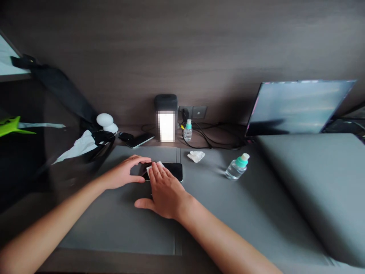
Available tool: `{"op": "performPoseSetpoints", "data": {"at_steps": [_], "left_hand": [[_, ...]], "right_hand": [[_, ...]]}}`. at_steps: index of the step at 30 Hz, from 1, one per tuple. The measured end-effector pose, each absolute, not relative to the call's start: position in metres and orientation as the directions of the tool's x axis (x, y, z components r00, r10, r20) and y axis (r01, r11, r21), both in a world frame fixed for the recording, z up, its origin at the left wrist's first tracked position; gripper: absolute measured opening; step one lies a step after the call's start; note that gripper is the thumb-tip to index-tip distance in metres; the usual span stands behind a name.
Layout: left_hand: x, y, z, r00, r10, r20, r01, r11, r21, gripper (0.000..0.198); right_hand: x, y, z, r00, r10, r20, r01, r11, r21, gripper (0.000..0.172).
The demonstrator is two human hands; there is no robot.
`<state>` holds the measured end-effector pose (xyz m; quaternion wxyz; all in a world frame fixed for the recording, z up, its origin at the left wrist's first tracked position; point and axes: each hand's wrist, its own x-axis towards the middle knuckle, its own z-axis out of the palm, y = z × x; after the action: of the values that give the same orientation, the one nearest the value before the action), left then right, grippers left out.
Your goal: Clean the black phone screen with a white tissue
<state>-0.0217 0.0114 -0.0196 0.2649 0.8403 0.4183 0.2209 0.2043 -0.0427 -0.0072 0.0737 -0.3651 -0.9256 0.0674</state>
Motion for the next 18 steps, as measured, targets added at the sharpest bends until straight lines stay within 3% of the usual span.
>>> {"op": "performPoseSetpoints", "data": {"at_steps": [6, 11, 18], "left_hand": [[-0.022, 0.013, -0.021, 0.561, 0.812, 0.161, 0.589, -0.528, 0.612, 0.059], [-0.020, 0.013, -0.020, 0.536, 0.831, 0.150, 0.595, -0.498, 0.630, 0.062], [-0.021, 0.012, -0.021, 0.550, 0.820, 0.161, 0.583, -0.514, 0.629, 0.058]], "right_hand": [[0.204, -0.038, -0.014, -0.648, 0.749, 0.141, 0.736, 0.663, -0.136, 0.104], [0.198, -0.030, -0.012, -0.739, 0.654, 0.163, 0.643, 0.756, -0.119, 0.106], [0.200, -0.037, -0.005, -0.787, 0.607, 0.113, 0.579, 0.789, -0.206, 0.107]]}}
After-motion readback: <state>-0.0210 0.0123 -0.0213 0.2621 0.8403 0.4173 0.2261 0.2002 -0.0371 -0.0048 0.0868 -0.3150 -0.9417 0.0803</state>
